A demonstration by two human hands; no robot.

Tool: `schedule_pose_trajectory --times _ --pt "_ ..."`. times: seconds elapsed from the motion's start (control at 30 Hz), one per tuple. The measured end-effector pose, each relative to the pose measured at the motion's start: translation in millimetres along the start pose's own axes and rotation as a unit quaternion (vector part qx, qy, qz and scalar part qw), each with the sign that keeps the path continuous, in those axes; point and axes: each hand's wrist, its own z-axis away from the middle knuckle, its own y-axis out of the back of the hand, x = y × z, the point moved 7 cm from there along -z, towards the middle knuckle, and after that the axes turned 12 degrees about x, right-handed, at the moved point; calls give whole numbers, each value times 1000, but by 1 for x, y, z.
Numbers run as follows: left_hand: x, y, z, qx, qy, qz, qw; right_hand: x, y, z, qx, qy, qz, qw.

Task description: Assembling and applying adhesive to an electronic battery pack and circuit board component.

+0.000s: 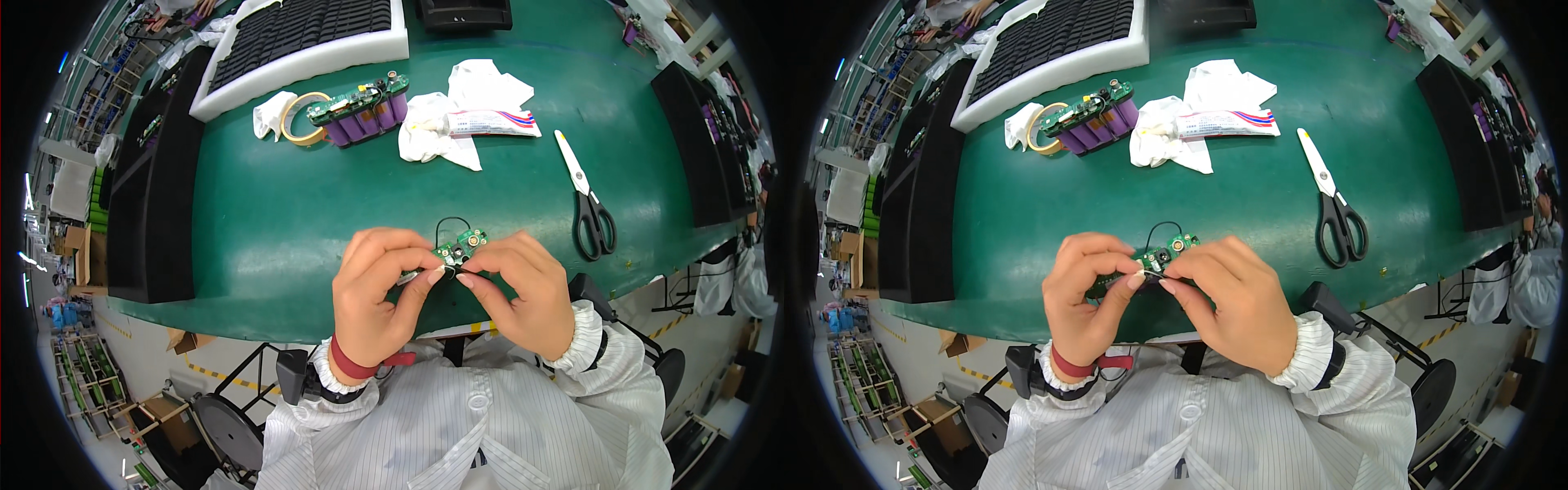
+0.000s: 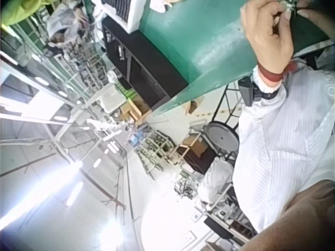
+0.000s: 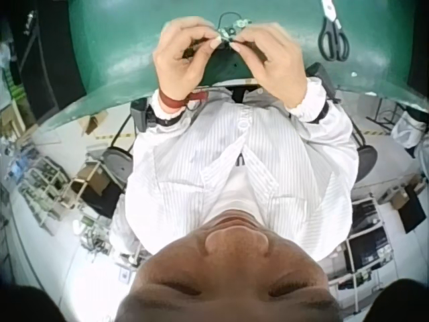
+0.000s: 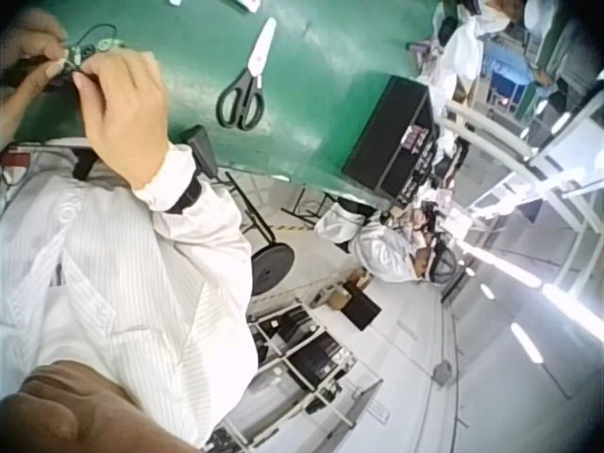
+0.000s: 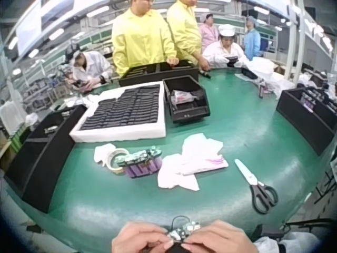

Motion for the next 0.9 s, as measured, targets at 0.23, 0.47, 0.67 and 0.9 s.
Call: schedule_pose_trajectory --times 0.23,0.47,0.67,0.9 --pt "-2 1 0 18 63 -25 998 -8 -4 -13 5 67 26 997" --pt "-10 0 4 6 93 -34 995 -13 -11 -15 -14 154 38 987" --pt "-13 2 9 24 139 -11 990 -14 -15 -16 -14 130 34 991" --pt "-12 0 7 22 142 7 990 -11 -18 -21 -42 132 40 990"
